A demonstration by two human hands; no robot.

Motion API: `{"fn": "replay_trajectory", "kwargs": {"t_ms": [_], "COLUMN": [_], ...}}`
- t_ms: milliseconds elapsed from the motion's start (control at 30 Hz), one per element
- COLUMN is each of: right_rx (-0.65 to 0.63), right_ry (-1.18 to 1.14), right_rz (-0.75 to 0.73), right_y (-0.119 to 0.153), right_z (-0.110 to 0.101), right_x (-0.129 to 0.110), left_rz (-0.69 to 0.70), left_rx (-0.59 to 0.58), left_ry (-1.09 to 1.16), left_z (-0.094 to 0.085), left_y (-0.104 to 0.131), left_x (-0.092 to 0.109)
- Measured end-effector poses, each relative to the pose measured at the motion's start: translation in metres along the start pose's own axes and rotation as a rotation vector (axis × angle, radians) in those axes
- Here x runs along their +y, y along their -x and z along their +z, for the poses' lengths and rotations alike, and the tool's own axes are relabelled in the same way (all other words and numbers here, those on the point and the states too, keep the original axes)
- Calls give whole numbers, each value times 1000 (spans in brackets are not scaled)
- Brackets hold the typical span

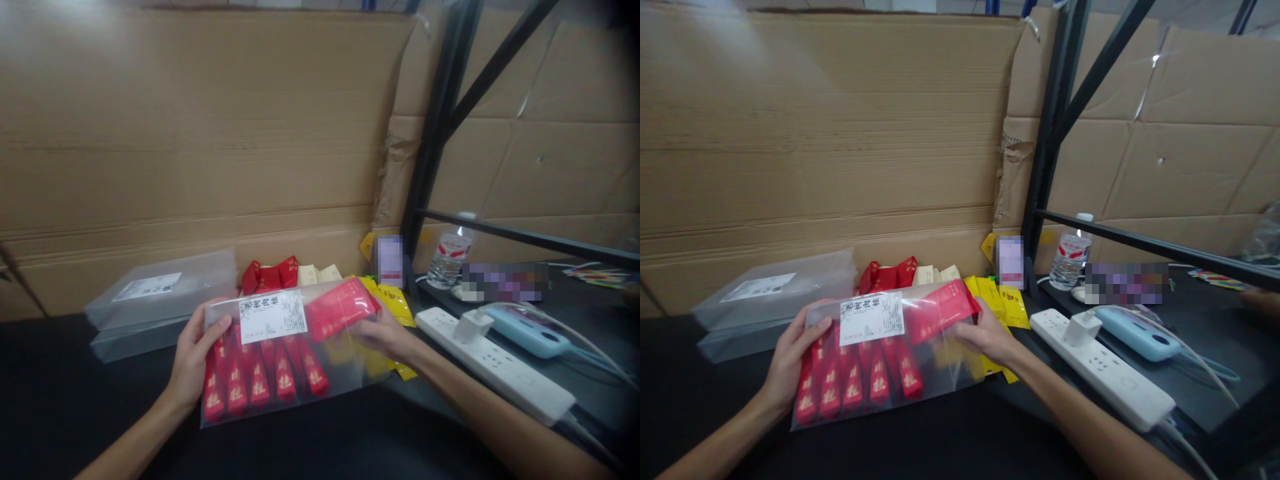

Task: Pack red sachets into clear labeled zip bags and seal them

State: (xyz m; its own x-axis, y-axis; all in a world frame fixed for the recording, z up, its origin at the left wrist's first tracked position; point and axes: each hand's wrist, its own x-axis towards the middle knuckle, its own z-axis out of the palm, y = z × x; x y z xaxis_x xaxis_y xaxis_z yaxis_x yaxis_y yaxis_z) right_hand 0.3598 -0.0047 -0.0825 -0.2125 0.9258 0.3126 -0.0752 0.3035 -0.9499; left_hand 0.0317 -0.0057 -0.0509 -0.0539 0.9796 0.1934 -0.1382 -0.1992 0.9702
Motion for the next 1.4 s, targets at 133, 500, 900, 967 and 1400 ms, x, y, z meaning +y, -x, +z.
{"fn": "replay_trajectory", "kwargs": {"t_ms": [133, 500, 900, 967, 1400], "right_rx": [-87, -634, -405, -377, -588], "right_ry": [48, 210, 106, 169, 90], "right_rz": [67, 423, 243, 188, 233], "right_y": [-1, 0, 4, 3, 3], "right_z": [-3, -30, -4, -4, 0], "right_x": [-7, -33, -59, -59, -42], "left_rz": [11, 23, 27, 29, 4], "left_rx": [22, -31, -44, -38, -49], "left_ry": [-11, -35, -62, -68, -41], "left_z": [-2, -3, -2, -1, 1], "left_y": [-3, -2, -2, -2, -1], "left_x": [-2, -2, 1, 1, 1]}}
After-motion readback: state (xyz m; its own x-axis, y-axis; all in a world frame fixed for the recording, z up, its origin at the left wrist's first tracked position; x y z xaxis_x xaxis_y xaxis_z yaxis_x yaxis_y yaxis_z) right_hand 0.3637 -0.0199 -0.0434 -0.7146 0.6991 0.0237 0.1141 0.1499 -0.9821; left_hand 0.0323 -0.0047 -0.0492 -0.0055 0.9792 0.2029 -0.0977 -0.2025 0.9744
